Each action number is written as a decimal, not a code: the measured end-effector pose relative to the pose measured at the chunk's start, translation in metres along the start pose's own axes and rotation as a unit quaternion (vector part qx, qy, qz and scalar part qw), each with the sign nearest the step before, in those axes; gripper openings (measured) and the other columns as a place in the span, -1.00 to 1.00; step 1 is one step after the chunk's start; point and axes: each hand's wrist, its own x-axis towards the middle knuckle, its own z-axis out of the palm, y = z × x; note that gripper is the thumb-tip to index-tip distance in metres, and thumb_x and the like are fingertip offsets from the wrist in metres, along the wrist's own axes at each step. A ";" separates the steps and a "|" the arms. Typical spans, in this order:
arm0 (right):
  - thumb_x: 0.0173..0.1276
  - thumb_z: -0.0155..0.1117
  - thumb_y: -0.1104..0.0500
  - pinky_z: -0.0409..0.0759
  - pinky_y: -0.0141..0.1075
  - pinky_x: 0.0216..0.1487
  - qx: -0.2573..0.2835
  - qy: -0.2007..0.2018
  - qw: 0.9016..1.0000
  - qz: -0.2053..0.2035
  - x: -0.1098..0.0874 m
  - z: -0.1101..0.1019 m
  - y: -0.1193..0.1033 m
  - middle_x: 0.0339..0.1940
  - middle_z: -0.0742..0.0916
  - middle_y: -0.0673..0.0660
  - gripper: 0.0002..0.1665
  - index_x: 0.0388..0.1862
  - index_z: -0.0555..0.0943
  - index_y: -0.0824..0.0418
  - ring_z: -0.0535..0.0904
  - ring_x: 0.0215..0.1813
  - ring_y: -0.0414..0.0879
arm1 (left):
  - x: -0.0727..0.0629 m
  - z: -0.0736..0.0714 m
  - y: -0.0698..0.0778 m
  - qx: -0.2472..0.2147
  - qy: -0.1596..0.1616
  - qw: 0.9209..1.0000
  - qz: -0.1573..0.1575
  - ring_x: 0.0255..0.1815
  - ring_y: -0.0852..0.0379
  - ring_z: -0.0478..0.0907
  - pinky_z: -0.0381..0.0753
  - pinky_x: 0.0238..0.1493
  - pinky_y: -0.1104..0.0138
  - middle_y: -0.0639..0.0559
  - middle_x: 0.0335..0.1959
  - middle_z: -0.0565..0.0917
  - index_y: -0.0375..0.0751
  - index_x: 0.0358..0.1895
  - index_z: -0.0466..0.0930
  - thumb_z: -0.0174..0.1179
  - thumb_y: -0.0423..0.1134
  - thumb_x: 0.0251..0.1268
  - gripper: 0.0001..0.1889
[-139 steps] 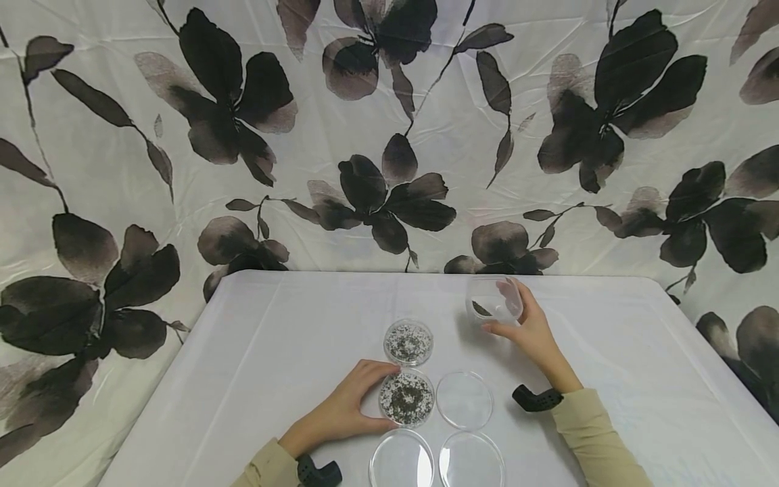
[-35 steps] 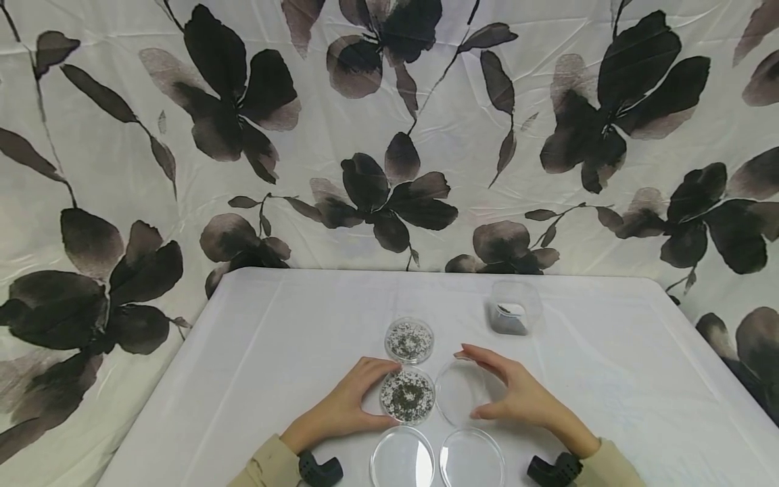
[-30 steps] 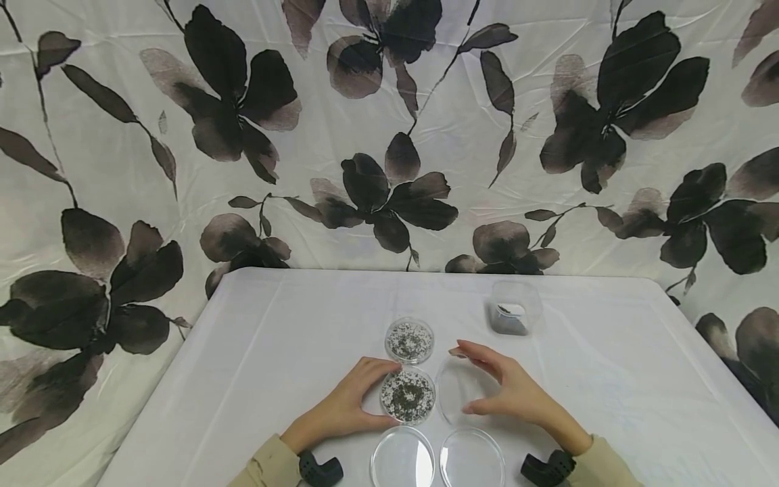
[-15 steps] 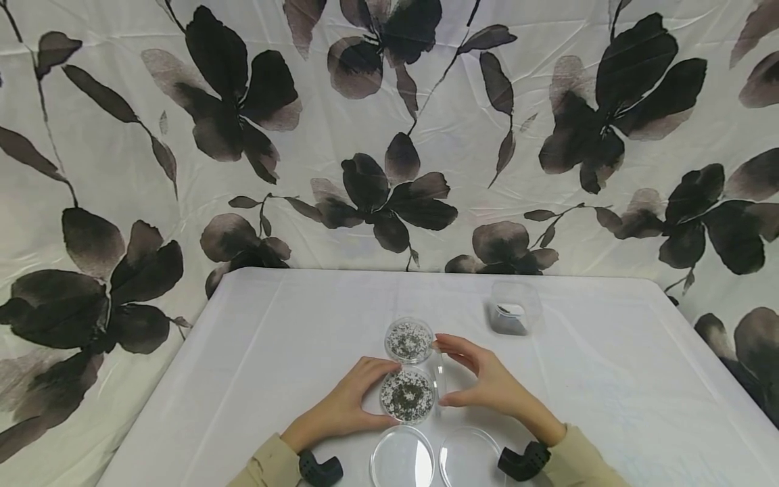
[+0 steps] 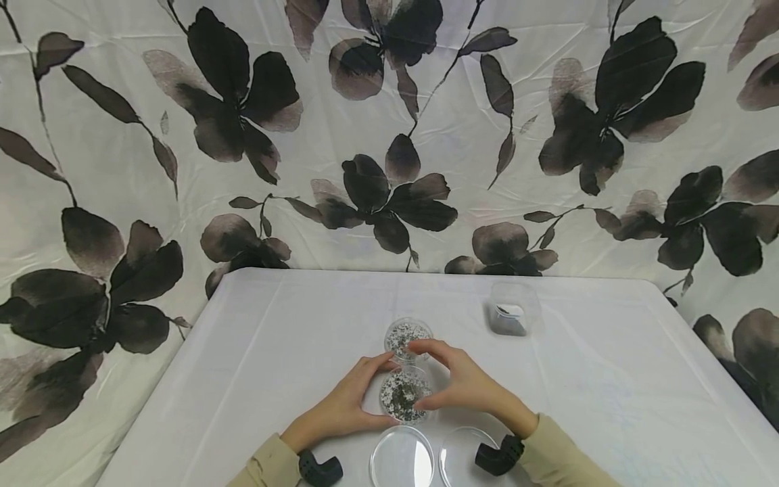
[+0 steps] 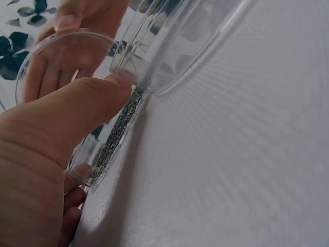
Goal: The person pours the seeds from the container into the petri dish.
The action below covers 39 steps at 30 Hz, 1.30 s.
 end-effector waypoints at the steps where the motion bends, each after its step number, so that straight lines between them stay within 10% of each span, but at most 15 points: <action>1: -0.04 0.67 0.09 0.26 0.00 0.47 -0.008 -0.003 1.000 0.002 0.002 0.002 -0.001 0.34 0.55 0.15 0.00 0.38 0.41 0.27 0.38 0.41 0.08 | 0.000 0.000 0.000 0.000 -0.001 1.000 -0.002 0.32 0.14 0.34 0.31 0.41 0.03 0.18 0.33 0.44 -0.14 0.56 0.06 0.52 0.10 -0.02 0.11; 23: -0.13 0.68 0.17 0.34 -0.06 0.37 -0.127 -0.051 0.986 -0.096 0.016 0.026 -0.002 0.23 0.58 0.11 -0.35 -0.04 0.53 0.12 0.38 0.30 -0.04 | -0.001 0.004 -0.005 0.019 0.010 1.000 0.018 0.19 0.18 0.35 0.44 0.33 0.07 0.11 0.25 0.35 -0.16 0.56 0.02 0.50 0.14 0.00 0.12; 39: -0.11 0.66 0.13 0.30 -0.11 0.41 -0.142 -0.116 0.980 -0.071 0.019 0.026 -0.012 0.26 0.51 0.09 -0.44 -0.10 0.59 0.07 0.28 0.34 -0.04 | -0.001 0.005 -0.006 0.010 0.009 1.000 0.015 0.14 0.22 0.34 0.46 0.31 0.13 0.16 0.14 0.31 -0.08 0.58 0.01 0.53 0.05 -0.04 0.13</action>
